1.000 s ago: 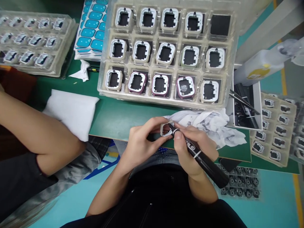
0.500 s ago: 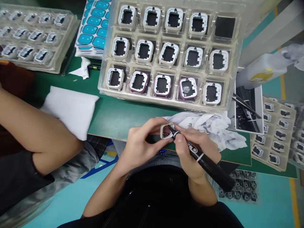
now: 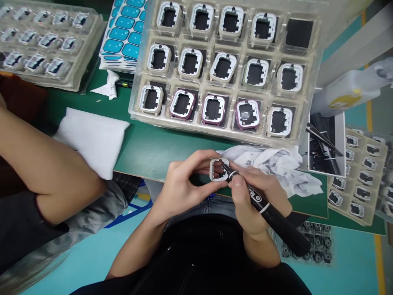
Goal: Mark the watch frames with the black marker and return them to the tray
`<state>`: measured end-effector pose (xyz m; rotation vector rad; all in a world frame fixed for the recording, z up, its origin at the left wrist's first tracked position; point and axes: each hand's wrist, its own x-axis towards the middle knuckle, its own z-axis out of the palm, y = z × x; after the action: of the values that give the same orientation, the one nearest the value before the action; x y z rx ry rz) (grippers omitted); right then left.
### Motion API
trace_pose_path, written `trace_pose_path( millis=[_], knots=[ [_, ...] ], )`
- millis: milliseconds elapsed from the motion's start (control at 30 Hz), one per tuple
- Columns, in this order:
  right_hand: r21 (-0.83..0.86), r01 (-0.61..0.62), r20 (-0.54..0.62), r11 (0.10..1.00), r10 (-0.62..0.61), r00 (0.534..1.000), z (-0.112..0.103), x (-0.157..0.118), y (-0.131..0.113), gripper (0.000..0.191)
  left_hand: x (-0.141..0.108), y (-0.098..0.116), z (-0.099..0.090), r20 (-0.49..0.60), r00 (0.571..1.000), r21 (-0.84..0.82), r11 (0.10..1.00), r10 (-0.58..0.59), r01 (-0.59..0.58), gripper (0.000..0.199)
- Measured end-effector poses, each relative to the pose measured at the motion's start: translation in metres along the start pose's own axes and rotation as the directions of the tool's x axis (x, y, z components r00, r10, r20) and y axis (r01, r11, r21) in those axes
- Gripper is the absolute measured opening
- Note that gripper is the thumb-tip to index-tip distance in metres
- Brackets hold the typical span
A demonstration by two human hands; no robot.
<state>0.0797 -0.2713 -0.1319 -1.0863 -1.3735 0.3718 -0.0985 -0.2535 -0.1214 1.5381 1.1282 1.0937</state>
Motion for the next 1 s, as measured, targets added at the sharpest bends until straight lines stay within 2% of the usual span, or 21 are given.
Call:
trace_pose_path(
  millis=[333,567,1000],
  knots=[
    [-0.087,0.009,-0.025,0.996,-0.011,1.0,0.0032,0.0024,-0.0053,0.023,0.0002,0.0006,0.0012,-0.006,0.998,0.042,0.997,0.062,-0.062,0.046],
    [-0.065,0.003,0.014,0.998,-0.002,1.0,0.0011,0.006,-0.0073,0.021,-0.0009,-0.0006,0.0011,-0.011,0.998,0.074,0.995,0.069,-0.068,0.046],
    [-0.051,0.007,-0.005,0.999,-0.007,1.0,0.0043,0.0061,-0.0067,0.018,0.0008,0.0007,0.0014,-0.013,0.997,0.046,0.996,0.076,-0.075,0.048]
  ],
)
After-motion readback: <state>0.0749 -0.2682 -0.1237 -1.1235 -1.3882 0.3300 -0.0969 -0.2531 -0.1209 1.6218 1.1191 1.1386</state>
